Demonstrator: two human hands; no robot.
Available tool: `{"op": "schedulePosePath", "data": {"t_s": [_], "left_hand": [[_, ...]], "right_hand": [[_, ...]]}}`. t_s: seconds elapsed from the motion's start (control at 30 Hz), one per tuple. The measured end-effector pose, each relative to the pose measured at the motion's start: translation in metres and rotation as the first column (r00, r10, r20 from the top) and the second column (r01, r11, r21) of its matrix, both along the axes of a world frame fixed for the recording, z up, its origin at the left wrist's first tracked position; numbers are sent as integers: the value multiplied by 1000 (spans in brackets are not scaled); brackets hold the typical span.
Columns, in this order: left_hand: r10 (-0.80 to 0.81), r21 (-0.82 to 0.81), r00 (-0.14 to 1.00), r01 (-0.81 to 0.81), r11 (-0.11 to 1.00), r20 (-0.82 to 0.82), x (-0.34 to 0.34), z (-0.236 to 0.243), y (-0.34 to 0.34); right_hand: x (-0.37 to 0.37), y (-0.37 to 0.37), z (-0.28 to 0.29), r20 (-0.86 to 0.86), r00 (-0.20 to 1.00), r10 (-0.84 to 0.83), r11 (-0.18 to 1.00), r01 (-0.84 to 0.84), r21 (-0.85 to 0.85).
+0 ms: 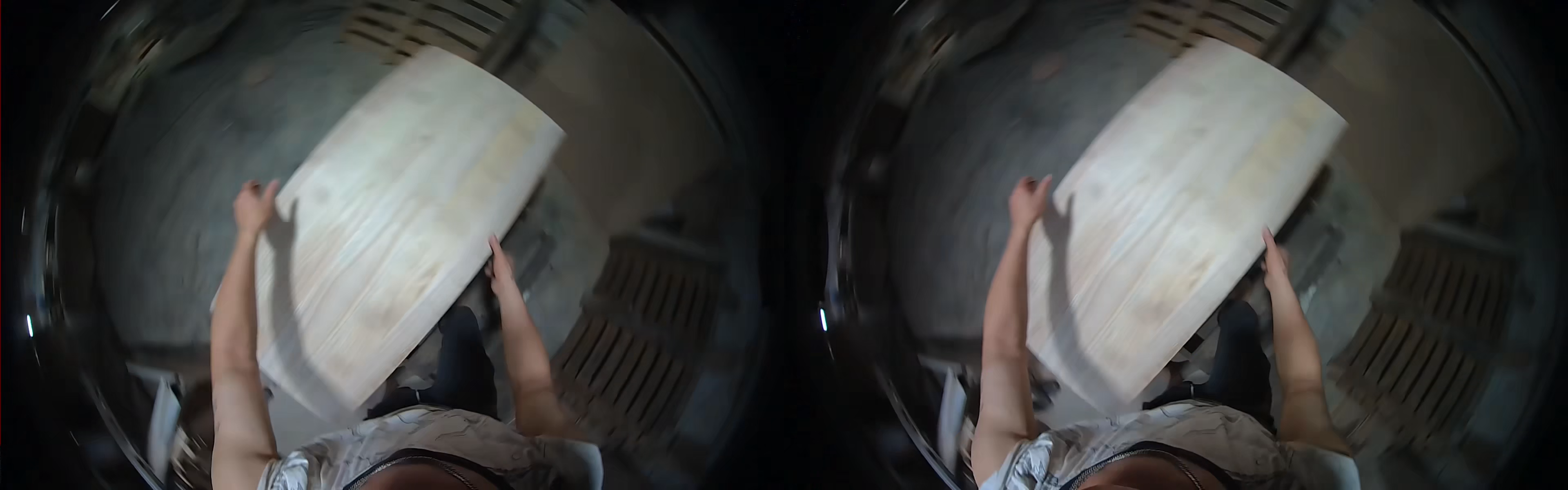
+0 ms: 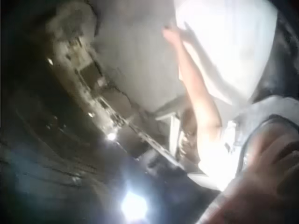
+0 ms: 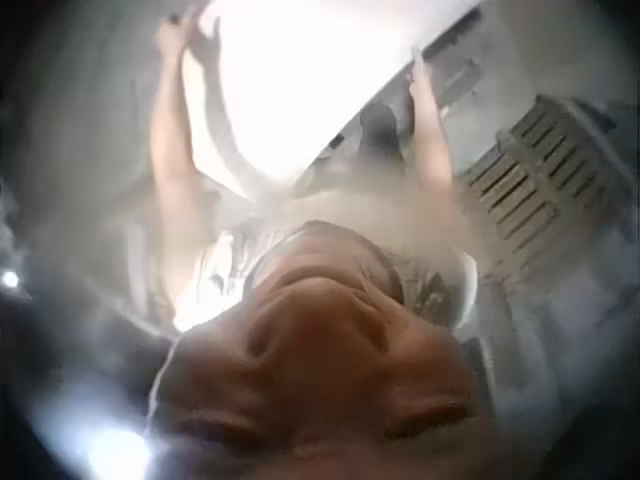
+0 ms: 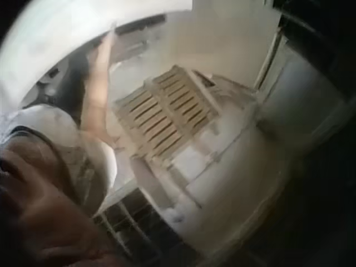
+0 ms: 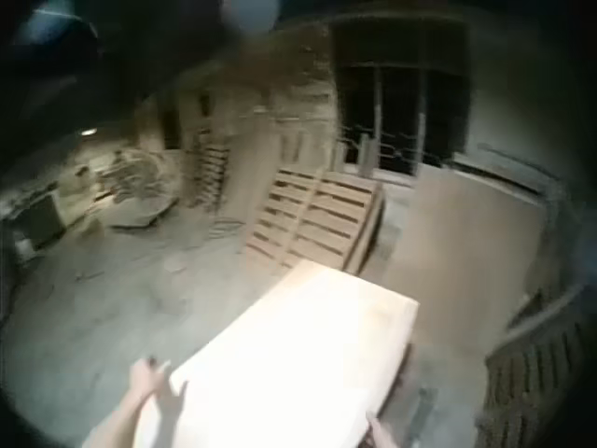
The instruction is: The person takes cut wooden boards from a table saw and stacks them onto a pile on the floor. The person then checks their fingers and returns to the saw table to assist with more boards.
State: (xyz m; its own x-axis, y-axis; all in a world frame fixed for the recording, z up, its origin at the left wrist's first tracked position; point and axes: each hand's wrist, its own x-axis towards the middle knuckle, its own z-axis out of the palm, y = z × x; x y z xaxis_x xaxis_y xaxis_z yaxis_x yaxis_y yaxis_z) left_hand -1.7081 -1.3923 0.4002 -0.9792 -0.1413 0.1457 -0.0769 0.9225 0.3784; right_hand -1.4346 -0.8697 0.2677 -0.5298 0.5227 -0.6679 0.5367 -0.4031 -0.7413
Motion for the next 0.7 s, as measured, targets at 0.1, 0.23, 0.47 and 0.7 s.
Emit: {"op": "schedulePosePath", "data": {"t_s": [0.1,0.23,0.47,0.7], "left_hand": [[-89,-9,988,91,996,123,-121,-13,84],[-149,28,967,146,989,206,-253,-25,195],[-110,38,825,107,994,554,-311,-98,310],[-115,21,833,123,992,541,-296,-103,337]], "right_hand": [[-63,59,15,9,994,-105,984,103,148],[-135,104,32,-318,947,-39,974,107,200],[-136,113,-23,59,997,40,828,-66,557],[-133,122,-22,13,999,-40,858,28,512]]}}
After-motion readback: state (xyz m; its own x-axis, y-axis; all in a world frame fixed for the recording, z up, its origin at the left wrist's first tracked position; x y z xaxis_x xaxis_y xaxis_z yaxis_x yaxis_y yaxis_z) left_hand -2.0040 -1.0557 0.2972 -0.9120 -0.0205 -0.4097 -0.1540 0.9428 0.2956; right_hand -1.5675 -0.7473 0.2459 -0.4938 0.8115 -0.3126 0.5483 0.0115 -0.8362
